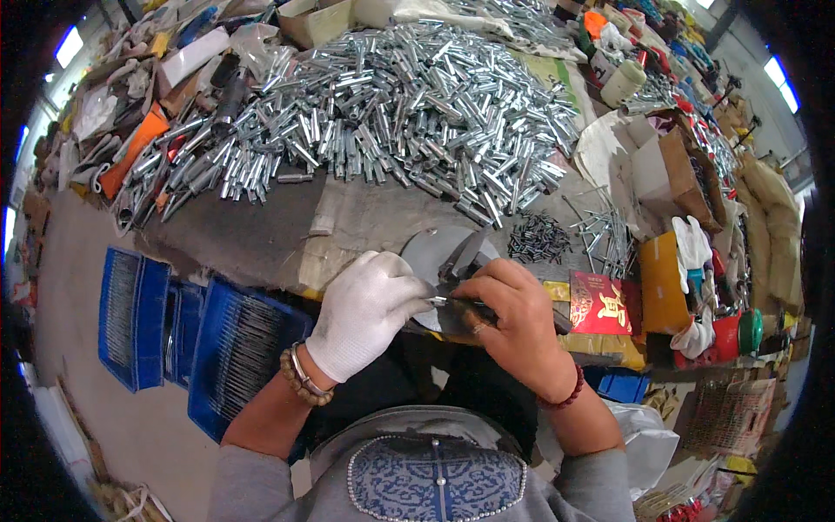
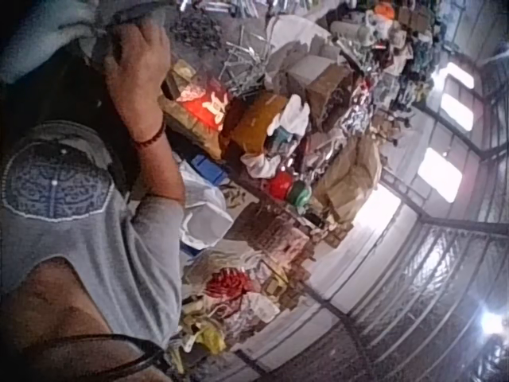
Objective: The person assembles small metal components by hand, using a hammer to secure metal pins, metal rings, and fasteners into an assembly jig.
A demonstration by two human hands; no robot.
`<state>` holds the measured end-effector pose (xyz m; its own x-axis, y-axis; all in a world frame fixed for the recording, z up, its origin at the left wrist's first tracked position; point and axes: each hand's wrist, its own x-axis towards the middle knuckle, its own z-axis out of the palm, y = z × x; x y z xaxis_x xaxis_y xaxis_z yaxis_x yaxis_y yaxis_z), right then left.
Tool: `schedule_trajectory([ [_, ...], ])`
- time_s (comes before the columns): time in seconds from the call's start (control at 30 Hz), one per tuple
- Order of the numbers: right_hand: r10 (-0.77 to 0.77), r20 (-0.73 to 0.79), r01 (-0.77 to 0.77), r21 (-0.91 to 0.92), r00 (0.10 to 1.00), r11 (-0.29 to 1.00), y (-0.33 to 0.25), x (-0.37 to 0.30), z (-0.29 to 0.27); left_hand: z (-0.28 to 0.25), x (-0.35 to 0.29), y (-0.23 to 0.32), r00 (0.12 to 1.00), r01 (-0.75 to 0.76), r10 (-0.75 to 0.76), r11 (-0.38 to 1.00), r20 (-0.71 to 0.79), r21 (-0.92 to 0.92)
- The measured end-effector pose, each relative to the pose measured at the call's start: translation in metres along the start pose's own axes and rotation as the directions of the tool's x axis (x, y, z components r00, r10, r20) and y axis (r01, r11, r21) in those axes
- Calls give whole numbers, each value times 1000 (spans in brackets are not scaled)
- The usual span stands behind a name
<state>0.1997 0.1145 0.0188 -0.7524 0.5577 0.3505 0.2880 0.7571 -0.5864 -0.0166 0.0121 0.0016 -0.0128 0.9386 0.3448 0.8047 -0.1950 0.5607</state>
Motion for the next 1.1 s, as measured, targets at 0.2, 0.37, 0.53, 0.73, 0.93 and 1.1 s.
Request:
schedule_trajectory([
  [0.2,-55,114,63,-66,992,996,0,7,-5,5,-4,-2,999,32,-34,997,-23,-76],
  [0.37,-86,165,102,-90,983,991,-6,13,-9,5,-5,-1,999,13,-17,996,-41,-89],
  [0.53,-184,261,244,-219,948,945,-15,25,-13,8,-8,0,998,8,-13,997,-63,-80],
  [0.73,-200,308,292,-294,930,910,-19,24,-14,9,-6,0,997,-18,14,999,-81,-50],
  [0.93,-2,119,40,-313,993,949,-10,-3,-33,7,-5,5,999,30,-33,996,-39,-78],
  [1.1,176,110,-116,-416,978,902,3,-16,-38,10,-7,7,999,36,-38,996,-20,-78],
])
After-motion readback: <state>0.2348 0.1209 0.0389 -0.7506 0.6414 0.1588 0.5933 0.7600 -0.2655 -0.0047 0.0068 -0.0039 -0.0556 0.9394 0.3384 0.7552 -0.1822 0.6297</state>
